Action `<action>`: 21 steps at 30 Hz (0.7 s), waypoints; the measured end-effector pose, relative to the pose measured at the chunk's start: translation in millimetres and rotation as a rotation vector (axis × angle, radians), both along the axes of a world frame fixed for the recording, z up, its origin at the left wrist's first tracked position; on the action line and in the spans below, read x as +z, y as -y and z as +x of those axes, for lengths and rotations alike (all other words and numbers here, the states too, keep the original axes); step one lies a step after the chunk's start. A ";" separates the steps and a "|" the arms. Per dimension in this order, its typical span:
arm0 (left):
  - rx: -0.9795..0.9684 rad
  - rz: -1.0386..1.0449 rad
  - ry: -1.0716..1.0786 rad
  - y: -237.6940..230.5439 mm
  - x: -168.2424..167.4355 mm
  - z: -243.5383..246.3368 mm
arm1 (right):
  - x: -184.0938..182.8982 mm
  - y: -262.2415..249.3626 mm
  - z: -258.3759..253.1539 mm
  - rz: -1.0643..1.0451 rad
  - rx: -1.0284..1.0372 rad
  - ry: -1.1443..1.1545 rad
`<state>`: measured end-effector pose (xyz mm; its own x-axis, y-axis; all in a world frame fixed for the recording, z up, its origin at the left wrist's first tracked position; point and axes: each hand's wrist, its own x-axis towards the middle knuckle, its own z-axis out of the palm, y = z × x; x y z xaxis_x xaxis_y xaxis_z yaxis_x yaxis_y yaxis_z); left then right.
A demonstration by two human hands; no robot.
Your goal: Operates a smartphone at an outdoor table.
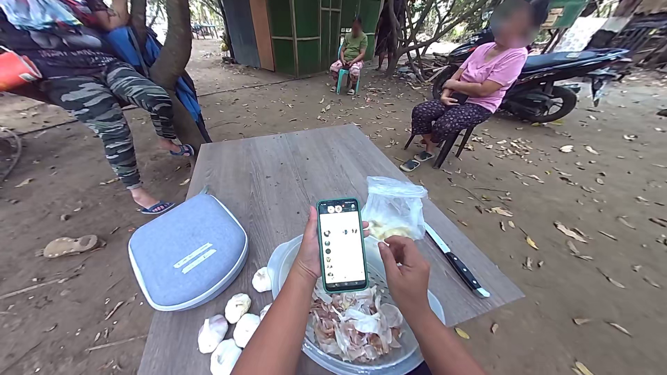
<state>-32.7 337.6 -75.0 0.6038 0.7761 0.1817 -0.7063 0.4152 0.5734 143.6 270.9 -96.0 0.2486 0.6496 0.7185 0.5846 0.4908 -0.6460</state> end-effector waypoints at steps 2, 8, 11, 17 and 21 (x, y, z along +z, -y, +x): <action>0.004 0.010 -0.008 0.0 0.2 0.0 | 1.0 0.3 -0.2 0.001 0.015 -0.017; 0.086 -0.010 -0.063 1.2 0.0 0.2 | -0.8 0.3 -1.9 0.067 0.133 0.159; 0.173 -0.035 -0.086 6.0 6.0 1.3 | -4.0 -1.0 -7.2 0.047 0.192 0.269; 0.128 -0.008 -0.064 1.6 0.2 -0.1 | -6.9 0.3 -9.0 -0.008 0.172 0.344; 0.190 -0.036 -0.083 6.1 6.4 1.3 | -6.4 0.5 -9.1 -0.039 0.159 0.368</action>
